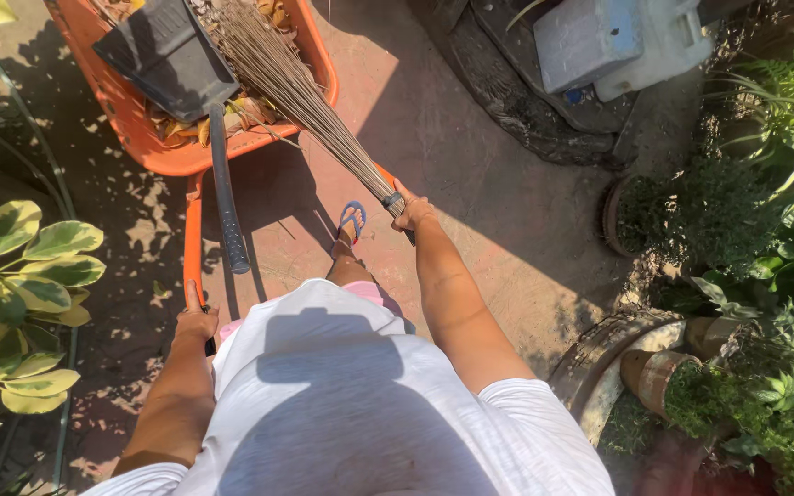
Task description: The person collects dry leaves and plant cuttings from the paved ground and puts them into a wheelbarrow using a broom and a dustpan.
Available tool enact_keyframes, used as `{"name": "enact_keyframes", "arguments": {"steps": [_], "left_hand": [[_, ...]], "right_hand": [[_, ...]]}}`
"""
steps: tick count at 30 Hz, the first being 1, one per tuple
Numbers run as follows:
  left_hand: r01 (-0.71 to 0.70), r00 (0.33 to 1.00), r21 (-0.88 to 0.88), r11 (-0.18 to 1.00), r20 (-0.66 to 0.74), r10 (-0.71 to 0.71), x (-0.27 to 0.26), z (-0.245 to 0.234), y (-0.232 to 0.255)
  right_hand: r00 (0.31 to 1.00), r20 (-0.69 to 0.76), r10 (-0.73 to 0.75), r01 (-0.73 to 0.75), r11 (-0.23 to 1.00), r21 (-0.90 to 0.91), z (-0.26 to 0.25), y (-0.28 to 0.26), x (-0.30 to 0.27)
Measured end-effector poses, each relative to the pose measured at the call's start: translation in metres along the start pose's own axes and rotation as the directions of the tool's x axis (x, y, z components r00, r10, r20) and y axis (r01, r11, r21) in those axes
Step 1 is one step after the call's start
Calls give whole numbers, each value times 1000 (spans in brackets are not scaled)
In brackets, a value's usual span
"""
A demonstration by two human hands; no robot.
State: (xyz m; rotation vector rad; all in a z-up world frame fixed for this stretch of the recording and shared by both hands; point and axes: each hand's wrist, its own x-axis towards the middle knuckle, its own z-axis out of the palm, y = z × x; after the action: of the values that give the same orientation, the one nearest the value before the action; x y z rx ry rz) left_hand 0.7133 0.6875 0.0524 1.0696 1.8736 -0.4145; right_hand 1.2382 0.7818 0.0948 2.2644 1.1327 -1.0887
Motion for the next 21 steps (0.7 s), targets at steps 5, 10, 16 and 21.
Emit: {"name": "enact_keyframes", "arguments": {"steps": [5, 10, 16, 21], "left_hand": [[64, 994, -63, 996, -81, -69, 22, -23, 128], [134, 988, -142, 981, -57, -144, 79, -62, 230], [214, 975, -229, 950, -14, -223, 147, -124, 337], [267, 961, -296, 917, 5, -278, 185, -200, 415]], "right_hand": [[998, -33, -51, 47, 992, -121, -129, -44, 95], [993, -52, -108, 94, 972, -215, -247, -114, 192], [972, -50, -229, 204, 934, -294, -359, -210, 283], [972, -11, -236, 214, 898, -385, -460, -309, 330]]}}
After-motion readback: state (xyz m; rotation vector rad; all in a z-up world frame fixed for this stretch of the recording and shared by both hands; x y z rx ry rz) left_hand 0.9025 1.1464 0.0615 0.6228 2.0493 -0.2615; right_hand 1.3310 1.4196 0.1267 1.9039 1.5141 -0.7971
